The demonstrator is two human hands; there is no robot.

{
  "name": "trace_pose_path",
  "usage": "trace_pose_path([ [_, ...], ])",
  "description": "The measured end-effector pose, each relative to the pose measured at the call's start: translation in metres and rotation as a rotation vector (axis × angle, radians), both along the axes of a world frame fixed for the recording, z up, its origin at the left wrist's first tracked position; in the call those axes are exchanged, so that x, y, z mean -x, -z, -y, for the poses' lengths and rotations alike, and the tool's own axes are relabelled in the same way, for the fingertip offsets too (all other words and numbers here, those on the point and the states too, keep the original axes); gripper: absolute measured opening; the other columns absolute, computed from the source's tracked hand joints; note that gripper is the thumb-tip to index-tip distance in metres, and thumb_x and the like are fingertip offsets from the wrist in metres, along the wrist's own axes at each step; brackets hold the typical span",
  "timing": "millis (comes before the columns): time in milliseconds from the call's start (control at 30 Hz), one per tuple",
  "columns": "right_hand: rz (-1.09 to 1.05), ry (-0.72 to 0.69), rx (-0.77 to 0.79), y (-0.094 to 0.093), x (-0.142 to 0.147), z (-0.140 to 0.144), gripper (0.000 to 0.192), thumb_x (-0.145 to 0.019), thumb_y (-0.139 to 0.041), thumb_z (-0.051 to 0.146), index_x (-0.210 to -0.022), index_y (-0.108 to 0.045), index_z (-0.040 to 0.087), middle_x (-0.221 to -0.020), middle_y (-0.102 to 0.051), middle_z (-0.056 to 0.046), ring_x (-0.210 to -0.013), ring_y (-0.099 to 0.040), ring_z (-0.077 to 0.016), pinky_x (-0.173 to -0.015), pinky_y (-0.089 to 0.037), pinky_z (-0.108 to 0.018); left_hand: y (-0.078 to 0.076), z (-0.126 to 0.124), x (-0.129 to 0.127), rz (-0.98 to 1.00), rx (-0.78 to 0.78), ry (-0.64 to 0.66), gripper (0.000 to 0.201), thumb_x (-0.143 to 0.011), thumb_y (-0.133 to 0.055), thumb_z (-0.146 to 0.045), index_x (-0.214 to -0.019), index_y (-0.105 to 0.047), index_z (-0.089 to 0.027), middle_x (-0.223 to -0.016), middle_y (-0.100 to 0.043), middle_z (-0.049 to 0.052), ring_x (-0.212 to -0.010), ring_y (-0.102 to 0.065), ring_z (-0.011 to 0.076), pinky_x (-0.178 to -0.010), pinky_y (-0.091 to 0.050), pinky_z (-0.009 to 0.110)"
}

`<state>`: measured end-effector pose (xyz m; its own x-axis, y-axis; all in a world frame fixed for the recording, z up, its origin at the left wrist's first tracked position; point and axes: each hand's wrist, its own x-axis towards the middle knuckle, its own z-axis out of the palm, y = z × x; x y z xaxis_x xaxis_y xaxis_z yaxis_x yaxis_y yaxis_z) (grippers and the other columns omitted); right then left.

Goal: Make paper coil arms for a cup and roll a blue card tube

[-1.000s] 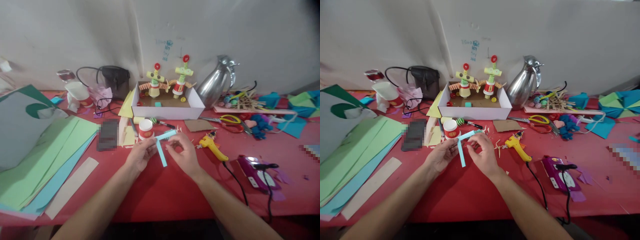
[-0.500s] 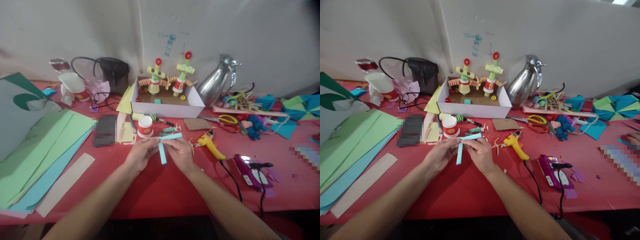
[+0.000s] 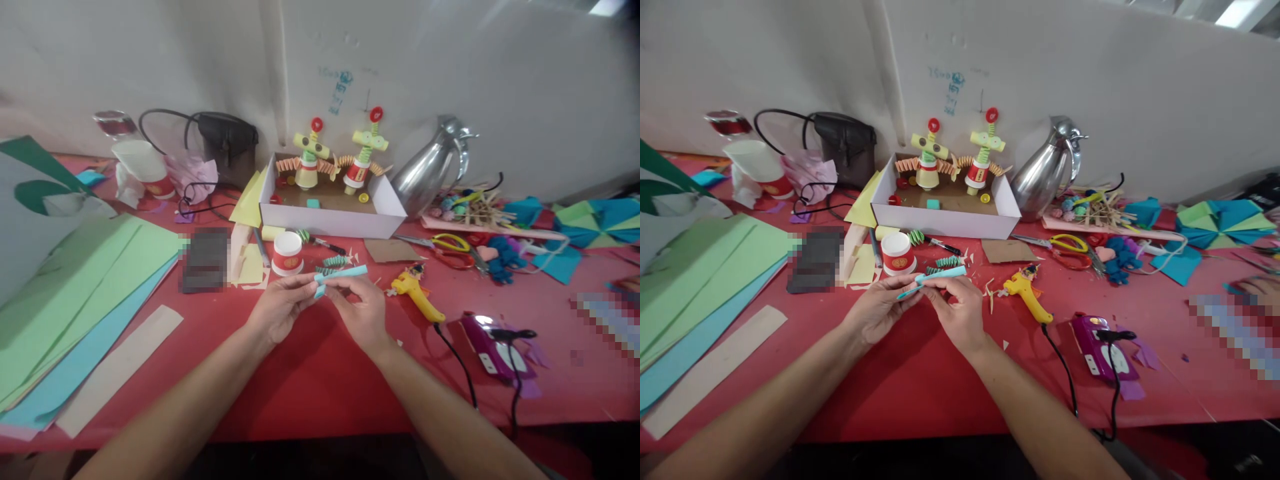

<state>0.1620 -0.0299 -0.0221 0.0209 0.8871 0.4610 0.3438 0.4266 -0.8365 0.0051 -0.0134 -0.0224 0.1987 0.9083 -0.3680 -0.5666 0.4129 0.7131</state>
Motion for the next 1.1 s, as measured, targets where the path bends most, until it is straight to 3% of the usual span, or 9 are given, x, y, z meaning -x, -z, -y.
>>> trace_pose_path([
  [233, -0.135, -0.016, 0.122, -0.0024, 0.0044, 0.003, 0.007, -0.082, -0.074, 0.034, -0.085, -0.072, 0.027, -0.087, -0.073, -0.001, -0.08, -0.065, -0.0192, -0.073, -0.053, -0.035, -0.0015, 0.0008, -0.001, 0.014, 0.003, -0.027, 0.017, -0.063, -0.081, -0.003, -0.076, -0.078, -0.014, -0.077, -0.076, 0.004, -0.075, -0.07, 0.0121, -0.075, -0.058, 0.02],
  [600, -0.372, -0.047, 0.348, -0.0044, 0.0082, 0.0004, 0.015, -0.074, -0.077, 0.032, -0.078, -0.065, 0.024, -0.077, -0.068, 0.001, -0.071, -0.062, -0.0166, -0.068, -0.051, -0.032, -0.0006, 0.0027, -0.0039, -0.009, -0.055, -0.005, 0.011, -0.065, -0.083, -0.013, -0.074, -0.077, -0.014, -0.08, -0.076, 0.005, -0.08, -0.071, 0.0144, -0.083, -0.058, 0.024],
  [900, -0.375, -0.023, 0.348, -0.0027, 0.0098, 0.0011, 0.011, -0.077, -0.073, 0.03, -0.08, -0.065, 0.024, -0.077, -0.066, 0.001, -0.07, -0.06, -0.0151, -0.067, -0.049, -0.03, -0.0034, 0.0049, -0.0059, -0.047, -0.105, 0.013, 0.017, -0.066, -0.084, -0.018, -0.082, -0.078, -0.016, -0.087, -0.077, 0.004, -0.081, -0.07, 0.0124, -0.083, -0.055, 0.021],
  [1100, -0.305, -0.116, 0.246, 0.0004, 0.0032, 0.001, 0.01, -0.086, -0.062, 0.028, -0.095, -0.061, 0.025, -0.1, -0.065, -0.003, -0.09, -0.062, -0.0184, -0.079, -0.051, -0.033, 0.0024, -0.0014, -0.0045, -0.064, -0.133, -0.078, 0.018, -0.065, -0.086, -0.025, -0.076, -0.077, -0.013, -0.077, -0.075, 0.005, -0.072, -0.068, 0.0125, -0.078, -0.055, 0.024],
])
